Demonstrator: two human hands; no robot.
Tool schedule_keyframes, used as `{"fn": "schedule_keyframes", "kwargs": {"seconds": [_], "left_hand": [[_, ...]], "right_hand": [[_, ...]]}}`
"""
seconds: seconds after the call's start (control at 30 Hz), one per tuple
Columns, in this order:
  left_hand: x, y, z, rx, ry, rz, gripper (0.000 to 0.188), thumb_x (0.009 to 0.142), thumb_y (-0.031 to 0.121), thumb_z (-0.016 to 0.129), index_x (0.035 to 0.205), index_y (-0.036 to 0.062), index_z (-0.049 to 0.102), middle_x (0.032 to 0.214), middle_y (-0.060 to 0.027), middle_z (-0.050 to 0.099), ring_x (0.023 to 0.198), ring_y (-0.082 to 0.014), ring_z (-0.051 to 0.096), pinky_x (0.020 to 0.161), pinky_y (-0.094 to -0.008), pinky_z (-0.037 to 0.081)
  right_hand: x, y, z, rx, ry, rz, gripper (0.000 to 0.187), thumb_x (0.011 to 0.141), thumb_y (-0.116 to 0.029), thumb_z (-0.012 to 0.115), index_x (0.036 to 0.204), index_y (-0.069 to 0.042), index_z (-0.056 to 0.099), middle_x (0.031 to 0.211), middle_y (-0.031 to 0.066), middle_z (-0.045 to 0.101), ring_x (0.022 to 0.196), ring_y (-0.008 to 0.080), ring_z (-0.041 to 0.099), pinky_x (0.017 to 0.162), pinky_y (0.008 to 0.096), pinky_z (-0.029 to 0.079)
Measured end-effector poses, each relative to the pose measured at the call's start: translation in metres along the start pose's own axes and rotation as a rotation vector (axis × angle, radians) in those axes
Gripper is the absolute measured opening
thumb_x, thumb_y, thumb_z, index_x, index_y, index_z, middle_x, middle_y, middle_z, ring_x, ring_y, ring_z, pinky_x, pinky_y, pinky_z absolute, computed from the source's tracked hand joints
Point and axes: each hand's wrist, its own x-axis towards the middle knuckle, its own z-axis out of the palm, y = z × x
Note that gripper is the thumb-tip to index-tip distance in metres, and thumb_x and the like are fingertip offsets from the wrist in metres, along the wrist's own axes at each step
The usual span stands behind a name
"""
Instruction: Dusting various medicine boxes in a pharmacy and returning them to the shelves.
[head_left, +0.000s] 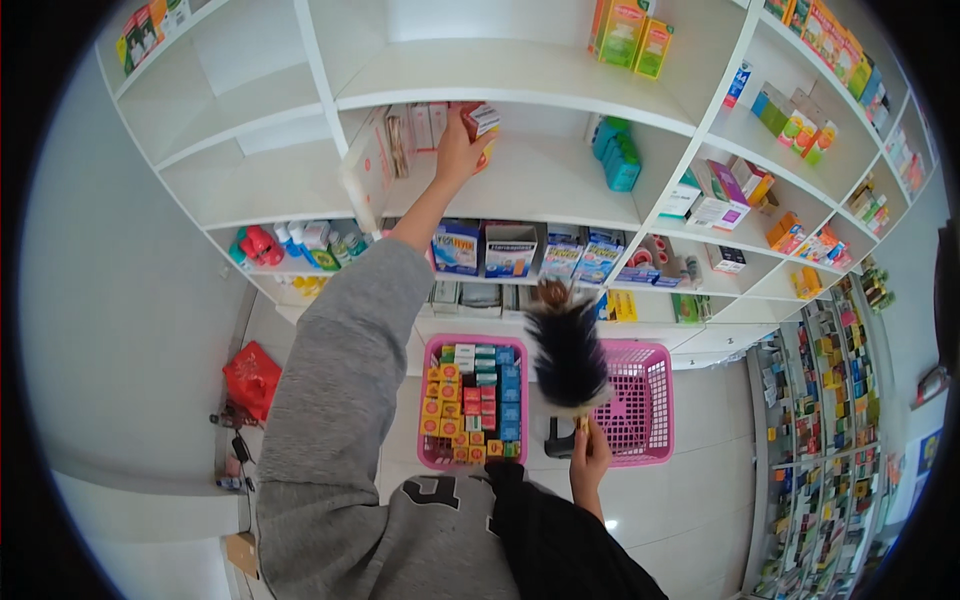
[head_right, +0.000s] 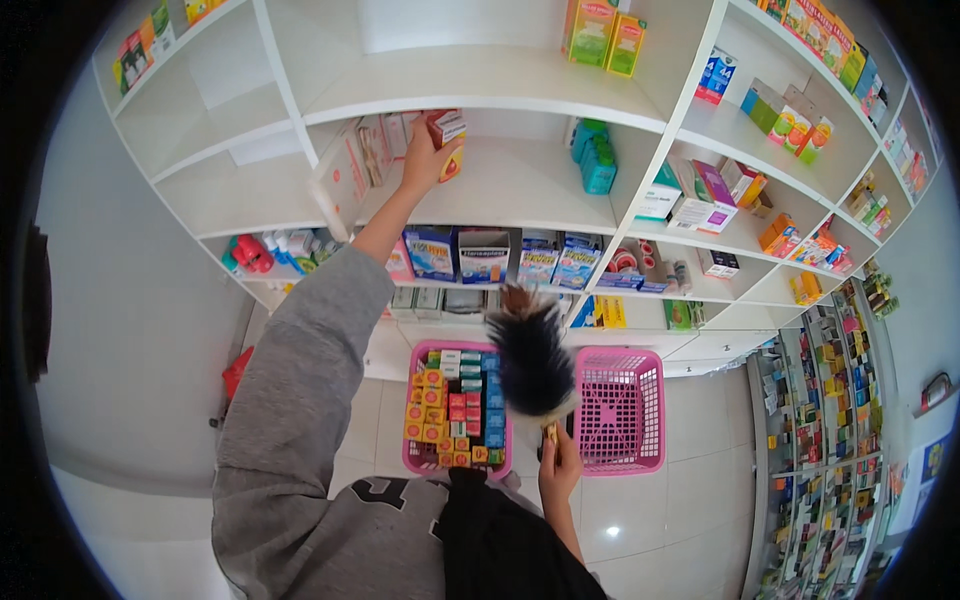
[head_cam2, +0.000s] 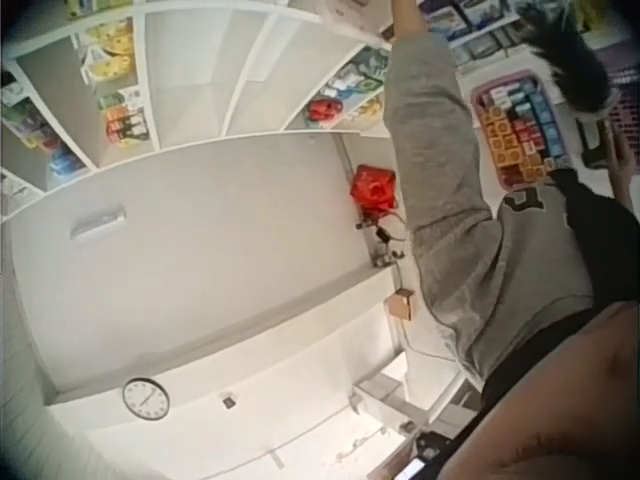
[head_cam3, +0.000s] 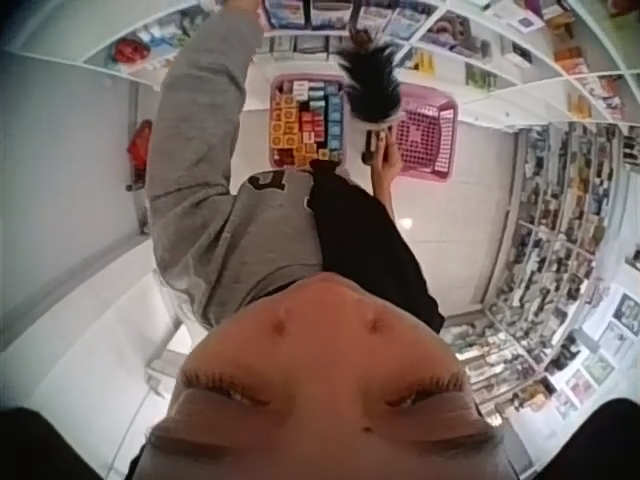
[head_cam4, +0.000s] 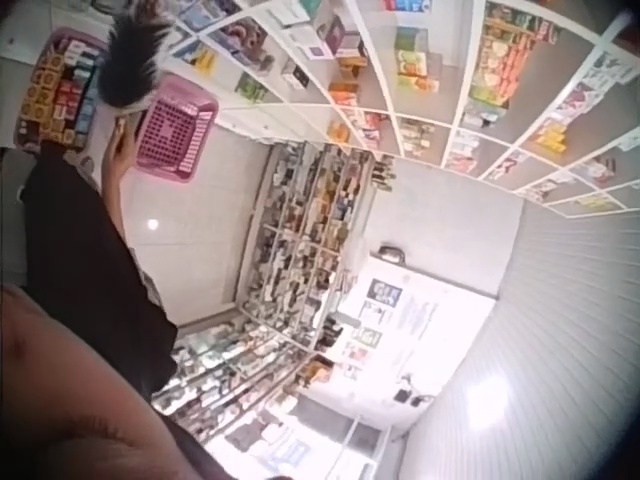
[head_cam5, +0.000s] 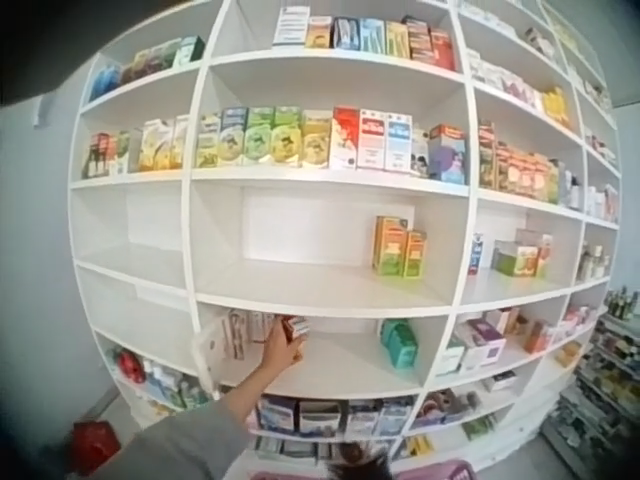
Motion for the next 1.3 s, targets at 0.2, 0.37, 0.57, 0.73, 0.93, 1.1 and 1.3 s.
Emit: {"fn": "schedule_keyframes", "kwargs": {"seconds": [0.2,0.37,0.57,0.73,0.93,1.1,1.3], "left_hand": [[0.013,-0.028,0.011,0.363,0.198,0.141,0.07,0.068,0.029,0.079,0.123,0.0008,0.046,0.103,-0.0158,0.056,0.09,-0.0351,0.056,0.082,-0.0421,0.046],[-0.026,-0.026,0.014,0.651,-0.171,0.383,0.057,0.075,0.022,0.066,0.13,0.0234,0.049,0.089,-0.0105,0.06,0.074,-0.0278,0.06,0.069,-0.0386,0.05],[-0.028,-0.048,0.02,0.773,-0.247,0.005,0.052,0.076,0.017,0.06,0.126,0.0163,0.05,0.095,-0.0088,0.063,0.083,-0.0276,0.062,0.074,-0.0391,0.049],[-0.029,-0.052,0.011,0.736,-0.281,0.17,0.049,0.077,0.023,0.06,0.123,0.0107,0.051,0.11,-0.0124,0.058,0.102,-0.0296,0.055,0.084,-0.0413,0.046],[-0.074,-0.004,-0.032,0.367,-0.303,0.154,0.035,0.082,0.021,0.058,0.114,0.0079,0.055,0.105,-0.0134,0.059,0.098,-0.0307,0.056,0.084,-0.0408,0.044],[-0.271,0.023,-0.086,-0.038,-0.221,-0.133,0.022,0.08,0.004,0.059,0.101,0.0046,0.058,0.091,-0.0134,0.059,0.081,-0.03,0.059,0.07,-0.0365,0.047],[-0.499,-0.015,-0.136,0.417,-0.553,-0.751,0.064,0.073,0.018,0.069,0.127,0.007,0.036,0.114,-0.0213,0.045,0.109,-0.0415,0.044,0.085,-0.0477,0.044]], "right_hand": [[-0.009,0.004,0.002,0.004,0.006,0.058,0.027,0.088,-0.004,0.056,0.115,0.002,0.061,0.085,0.0107,0.064,0.068,0.0127,0.057,0.062,0.0244,0.044],[-0.012,0.006,0.004,0.036,-0.062,0.287,0.027,0.091,-0.006,0.053,0.117,0.003,0.059,0.09,0.0047,0.065,0.074,0.0056,0.053,0.063,0.0195,0.042],[-0.011,0.009,0.008,0.084,-0.057,0.306,0.027,0.092,-0.007,0.053,0.116,0.003,0.059,0.085,0.0035,0.063,0.069,0.0047,0.049,0.059,0.0201,0.04],[-0.023,0.016,0.007,0.052,-0.055,0.344,0.027,0.092,-0.009,0.053,0.116,0.001,0.06,0.079,0.0015,0.061,0.066,0.005,0.049,0.056,0.0197,0.038],[-0.045,0.02,0.013,0.088,-0.056,0.463,0.029,0.093,-0.015,0.054,0.117,0.0,0.06,0.072,-0.0002,0.057,0.059,0.0026,0.044,0.051,0.018,0.033],[-0.056,0.021,0.021,0.106,-0.064,0.514,0.029,0.093,-0.016,0.054,0.117,-0.001,0.06,0.069,-0.0012,0.054,0.057,0.0021,0.041,0.05,0.0182,0.031],[-0.062,0.022,0.033,0.073,-0.113,0.499,0.03,0.093,-0.016,0.054,0.118,-0.001,0.06,0.069,-0.0015,0.054,0.056,0.0018,0.041,0.05,0.0179,0.031]]}}
